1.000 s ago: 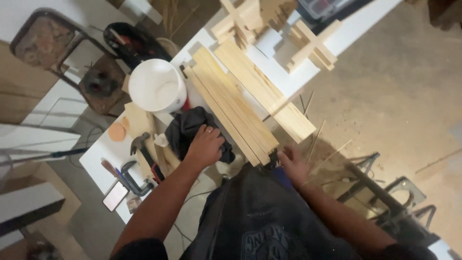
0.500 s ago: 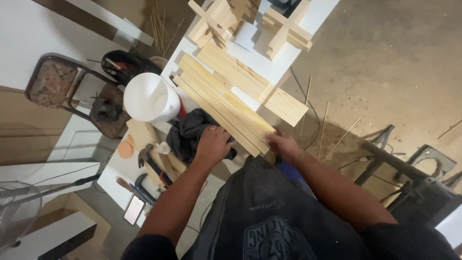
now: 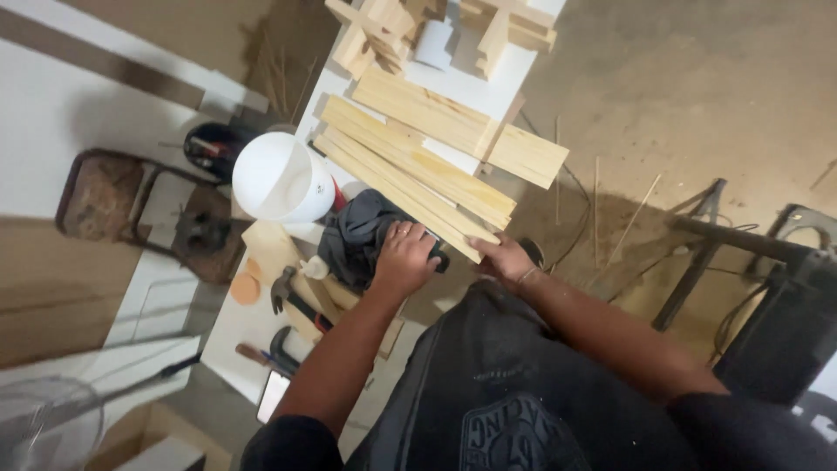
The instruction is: Adjusting a crosscut sled on a table saw, clamping a stop block, and cutting small wooden strips to specific lengths.
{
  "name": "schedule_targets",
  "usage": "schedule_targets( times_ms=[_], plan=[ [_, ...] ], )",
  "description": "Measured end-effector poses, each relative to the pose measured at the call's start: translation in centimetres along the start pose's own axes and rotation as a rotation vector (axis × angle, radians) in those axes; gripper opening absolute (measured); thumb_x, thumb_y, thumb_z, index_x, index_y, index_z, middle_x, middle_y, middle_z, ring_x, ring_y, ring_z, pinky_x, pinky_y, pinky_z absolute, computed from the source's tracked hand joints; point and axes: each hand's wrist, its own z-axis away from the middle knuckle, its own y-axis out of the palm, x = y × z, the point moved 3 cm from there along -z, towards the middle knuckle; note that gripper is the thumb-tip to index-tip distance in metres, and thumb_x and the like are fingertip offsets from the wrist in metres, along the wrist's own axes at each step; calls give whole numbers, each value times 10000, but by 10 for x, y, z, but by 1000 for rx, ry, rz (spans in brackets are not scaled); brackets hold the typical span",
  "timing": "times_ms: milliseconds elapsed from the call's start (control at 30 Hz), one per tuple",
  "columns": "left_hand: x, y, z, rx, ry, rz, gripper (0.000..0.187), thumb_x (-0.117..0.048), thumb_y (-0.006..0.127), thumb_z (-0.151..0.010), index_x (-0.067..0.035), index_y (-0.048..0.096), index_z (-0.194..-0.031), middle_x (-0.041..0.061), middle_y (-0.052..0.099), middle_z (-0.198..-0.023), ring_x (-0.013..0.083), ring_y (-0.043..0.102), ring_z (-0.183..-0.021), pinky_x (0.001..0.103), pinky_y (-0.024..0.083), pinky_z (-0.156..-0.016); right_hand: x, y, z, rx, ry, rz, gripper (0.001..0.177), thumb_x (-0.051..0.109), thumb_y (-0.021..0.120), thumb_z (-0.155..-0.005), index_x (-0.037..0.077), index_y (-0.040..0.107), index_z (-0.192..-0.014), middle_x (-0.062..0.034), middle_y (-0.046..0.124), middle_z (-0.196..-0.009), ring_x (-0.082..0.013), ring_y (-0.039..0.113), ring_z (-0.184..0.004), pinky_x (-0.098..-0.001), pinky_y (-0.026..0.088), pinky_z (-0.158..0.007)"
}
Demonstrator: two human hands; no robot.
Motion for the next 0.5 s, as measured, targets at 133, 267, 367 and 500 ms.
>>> schedule_targets(
  times_ms=[133, 267, 367, 500],
  plan=[
    [-12, -13, 18, -367, 27, 141, 298, -316, 832, -753, -110, 733, -945, 89, 662, -1040, 306, 618, -1125, 482, 439, -1043, -21, -10, -1, -37, -72, -20, 583, 231, 924, -781, -22, 563, -1162, -132, 555, -805, -325, 734, -731, -424, 670, -658],
    [-36, -25, 48, -544, -185, 544, 305, -429, 799, -854, -137, 713, -829, 56, 652, -741, 304, 689, -732, 399, 559, -699, -26, -28, 34, -218, -167, 132, 514, 298, 929, -757, 13, 637, -1069, -106, 515, -748, -248, 674, -625, -417, 654, -520],
    [-32, 55, 45, 39, -803, 1523, 533, -545, 709, -944, -80, 718, -1202, 190, 741, -953, 256, 743, -723, 318, 632, -558, -28, -24, 71, -262, -206, 213, 526, 231, 938, -738, -31, 638, -1081, -116, 487, -780, -254, 659, -663, -426, 611, -553],
    [-41, 41, 35, 164, -795, 1950, 809, -690, 649, -936, -94, 482, -1458, 95, 659, -1115, 195, 653, -931, 310, 515, -868, -12, -3, 158, -369, -270, 192, 503, 148, 880, -775, -74, 603, -1132, -147, 488, -822, -294, 648, -675, -452, 637, -685]
  ],
)
